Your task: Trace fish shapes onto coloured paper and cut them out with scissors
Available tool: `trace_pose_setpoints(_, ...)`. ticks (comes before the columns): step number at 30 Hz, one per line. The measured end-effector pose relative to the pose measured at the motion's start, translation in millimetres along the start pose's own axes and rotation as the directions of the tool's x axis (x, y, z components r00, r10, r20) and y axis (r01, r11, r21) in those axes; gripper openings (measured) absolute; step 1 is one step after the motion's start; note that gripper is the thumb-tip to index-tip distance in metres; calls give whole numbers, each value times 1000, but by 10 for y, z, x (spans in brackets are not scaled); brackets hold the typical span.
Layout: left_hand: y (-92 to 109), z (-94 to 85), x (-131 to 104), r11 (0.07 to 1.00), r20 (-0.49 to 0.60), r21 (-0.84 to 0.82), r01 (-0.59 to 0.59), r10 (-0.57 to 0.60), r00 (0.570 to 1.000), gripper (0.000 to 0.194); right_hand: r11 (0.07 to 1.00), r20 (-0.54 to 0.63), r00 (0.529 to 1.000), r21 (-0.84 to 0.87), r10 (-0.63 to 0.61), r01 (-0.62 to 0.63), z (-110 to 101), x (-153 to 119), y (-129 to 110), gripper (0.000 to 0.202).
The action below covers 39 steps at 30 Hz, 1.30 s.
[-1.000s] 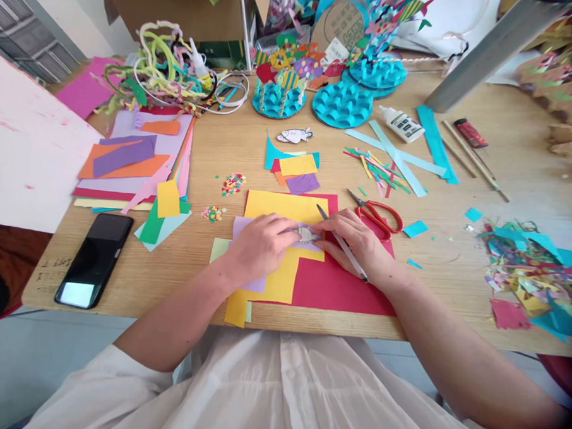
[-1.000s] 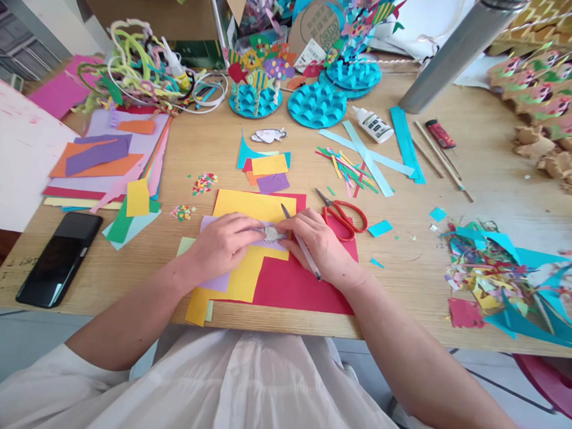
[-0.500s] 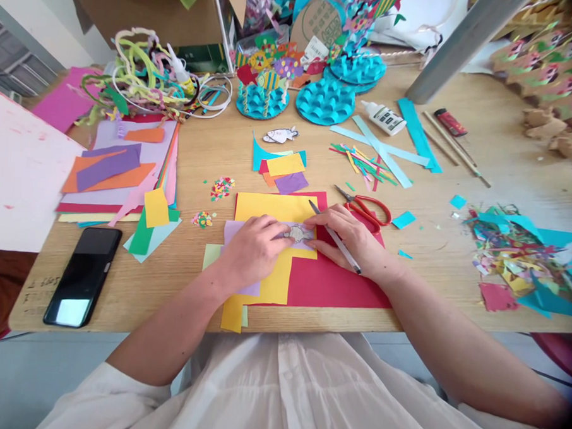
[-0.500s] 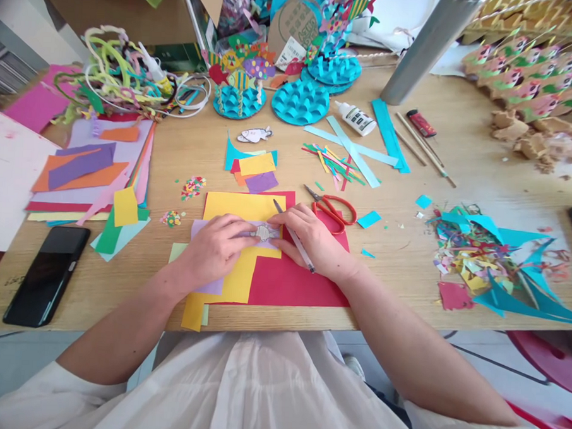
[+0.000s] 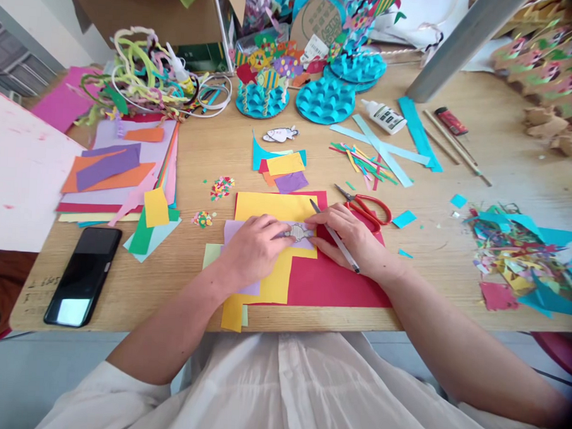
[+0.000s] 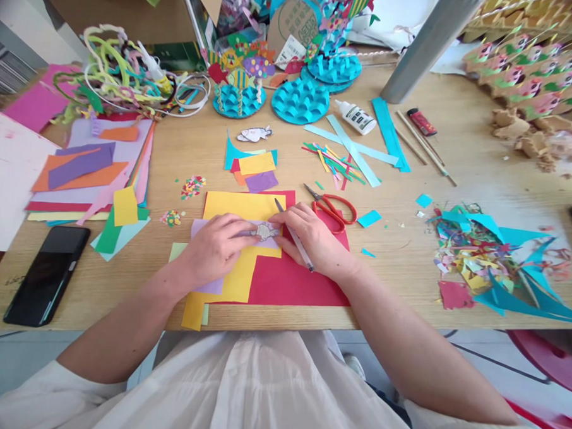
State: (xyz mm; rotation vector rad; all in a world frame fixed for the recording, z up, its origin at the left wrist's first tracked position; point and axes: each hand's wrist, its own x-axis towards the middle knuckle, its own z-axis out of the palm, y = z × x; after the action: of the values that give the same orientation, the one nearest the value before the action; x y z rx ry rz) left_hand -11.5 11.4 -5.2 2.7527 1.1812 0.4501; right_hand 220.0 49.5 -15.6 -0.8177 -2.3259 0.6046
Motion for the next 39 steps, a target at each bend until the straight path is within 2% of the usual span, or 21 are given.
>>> trace_pose_setpoints(17, 9, -5, 0, 1000, 9, 0, 6, -6, 1000, 31, 1000, 11, 1000, 9, -10, 9, -9, 15, -3, 25)
trace_pose_setpoints(39, 25, -15, 2, 1000, 17, 12, 8, -8, 1000, 30, 999, 8, 1000, 38, 28, -28, -24, 24, -29, 19)
